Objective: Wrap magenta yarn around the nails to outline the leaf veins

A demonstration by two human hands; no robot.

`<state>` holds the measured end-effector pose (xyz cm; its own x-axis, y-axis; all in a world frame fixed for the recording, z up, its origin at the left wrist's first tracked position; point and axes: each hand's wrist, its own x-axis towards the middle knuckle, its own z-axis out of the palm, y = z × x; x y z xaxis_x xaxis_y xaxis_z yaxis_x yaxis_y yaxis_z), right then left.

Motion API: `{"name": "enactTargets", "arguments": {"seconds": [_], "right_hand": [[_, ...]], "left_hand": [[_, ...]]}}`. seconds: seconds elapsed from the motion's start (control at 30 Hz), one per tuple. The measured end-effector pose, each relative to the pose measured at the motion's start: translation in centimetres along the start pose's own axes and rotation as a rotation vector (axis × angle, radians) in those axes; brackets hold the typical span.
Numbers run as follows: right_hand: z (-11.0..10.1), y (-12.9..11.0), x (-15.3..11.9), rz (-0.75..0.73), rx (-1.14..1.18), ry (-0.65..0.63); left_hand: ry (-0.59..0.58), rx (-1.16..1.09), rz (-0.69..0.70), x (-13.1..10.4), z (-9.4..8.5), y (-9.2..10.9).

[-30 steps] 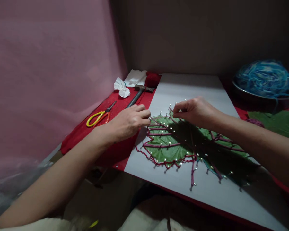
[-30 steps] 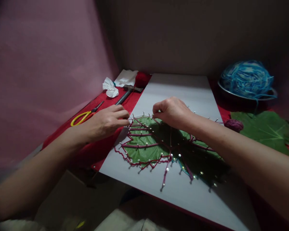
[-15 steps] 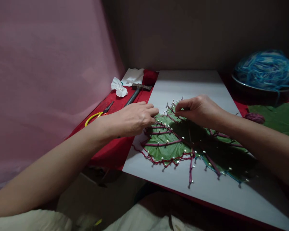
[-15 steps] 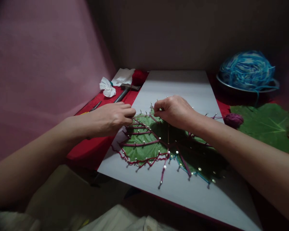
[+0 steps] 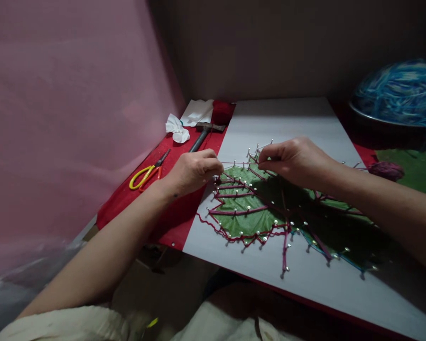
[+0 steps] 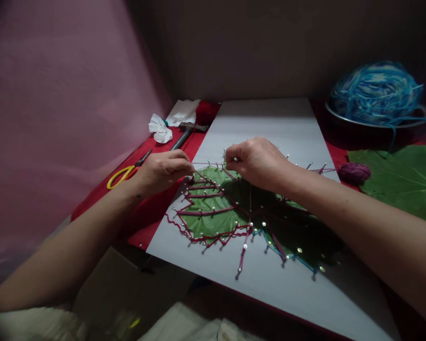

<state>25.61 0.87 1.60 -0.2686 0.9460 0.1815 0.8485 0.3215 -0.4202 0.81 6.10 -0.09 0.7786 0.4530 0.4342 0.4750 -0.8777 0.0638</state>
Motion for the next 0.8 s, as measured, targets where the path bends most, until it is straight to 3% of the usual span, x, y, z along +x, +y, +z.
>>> {"name": "enactTargets", "arguments": {"seconds": [0.17, 0.3, 0.53, 0.8], "right_hand": [[0.1, -0.6, 0.2, -0.013, -0.025, 0.017], [0.4, -1.0, 0.4, -0.068, -0.048, 0.021], [0.4, -1.2, 0.5, -0.063, -0.091, 0.003], [-0.7, 0.8, 0.2, 0.059, -0.112, 0.029]], "left_hand": [[0.078, -0.106, -0.075, -0.8, 0.7, 0.3], [0.074, -0.127, -0.111, -1.8, 0.5, 0.8], [-0.073, -0.046, -0.056, -2.8, -0.9, 1.6], [-0.355, 0.299, 0.185, 1.3, -2.1, 2.6]]}}
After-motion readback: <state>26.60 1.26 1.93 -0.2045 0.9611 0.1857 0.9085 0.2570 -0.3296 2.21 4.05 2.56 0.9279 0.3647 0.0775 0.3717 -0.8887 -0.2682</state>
